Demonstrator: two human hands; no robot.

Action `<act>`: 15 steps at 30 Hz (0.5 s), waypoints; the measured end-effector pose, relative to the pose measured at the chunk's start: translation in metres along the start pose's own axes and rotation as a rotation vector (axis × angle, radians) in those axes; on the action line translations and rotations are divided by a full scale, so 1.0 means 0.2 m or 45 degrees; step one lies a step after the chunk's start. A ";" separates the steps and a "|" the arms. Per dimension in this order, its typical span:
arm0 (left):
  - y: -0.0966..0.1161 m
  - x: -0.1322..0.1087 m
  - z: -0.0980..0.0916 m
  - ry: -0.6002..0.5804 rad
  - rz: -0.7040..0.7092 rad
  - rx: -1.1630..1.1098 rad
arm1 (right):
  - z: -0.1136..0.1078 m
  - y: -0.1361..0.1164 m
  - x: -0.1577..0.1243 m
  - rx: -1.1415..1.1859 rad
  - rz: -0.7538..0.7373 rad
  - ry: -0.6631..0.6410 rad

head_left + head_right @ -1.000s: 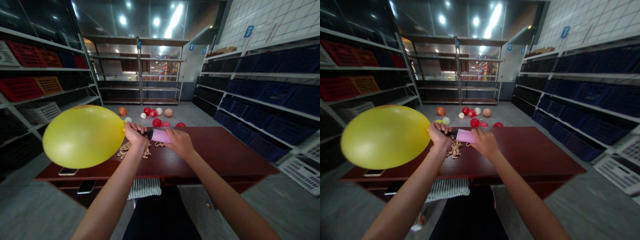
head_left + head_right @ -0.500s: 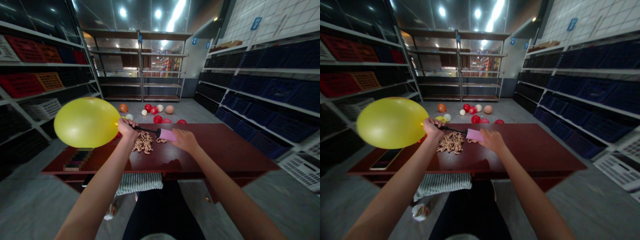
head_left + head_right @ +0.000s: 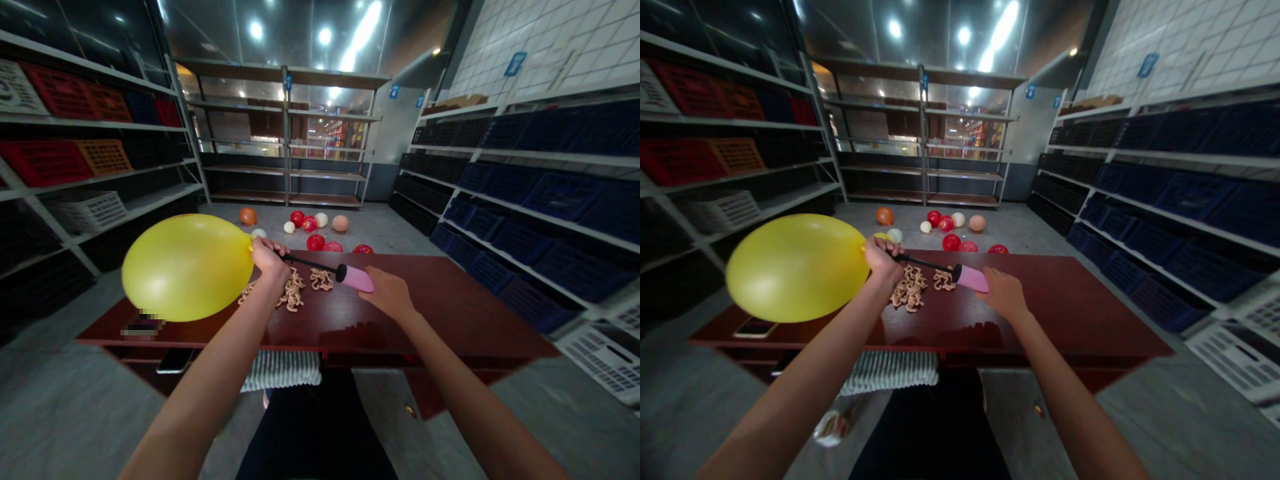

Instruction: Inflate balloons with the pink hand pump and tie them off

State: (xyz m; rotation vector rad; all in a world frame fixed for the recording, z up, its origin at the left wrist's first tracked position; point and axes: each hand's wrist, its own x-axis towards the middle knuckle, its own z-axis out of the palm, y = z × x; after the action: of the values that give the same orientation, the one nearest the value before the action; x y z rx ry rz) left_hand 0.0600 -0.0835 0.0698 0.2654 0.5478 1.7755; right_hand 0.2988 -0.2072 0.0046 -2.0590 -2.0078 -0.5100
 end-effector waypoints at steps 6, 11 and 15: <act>-0.19 0.02 0.05 0.110 -0.070 0.014 | -0.08 -0.14 0.15 -0.020 0.045 0.033; -0.34 0.04 0.08 0.116 -0.089 0.068 | -0.14 -0.26 0.27 -0.062 0.079 -0.053; -0.36 0.09 0.03 0.033 -0.124 0.164 | -0.09 -0.29 0.27 -0.047 0.068 -0.085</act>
State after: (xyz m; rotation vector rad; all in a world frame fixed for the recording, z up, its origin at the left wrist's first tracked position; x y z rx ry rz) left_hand 0.1183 -0.0510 0.0383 0.3002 0.6835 1.6538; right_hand 0.2394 -0.1632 0.0377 -2.1721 -1.9883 -0.4780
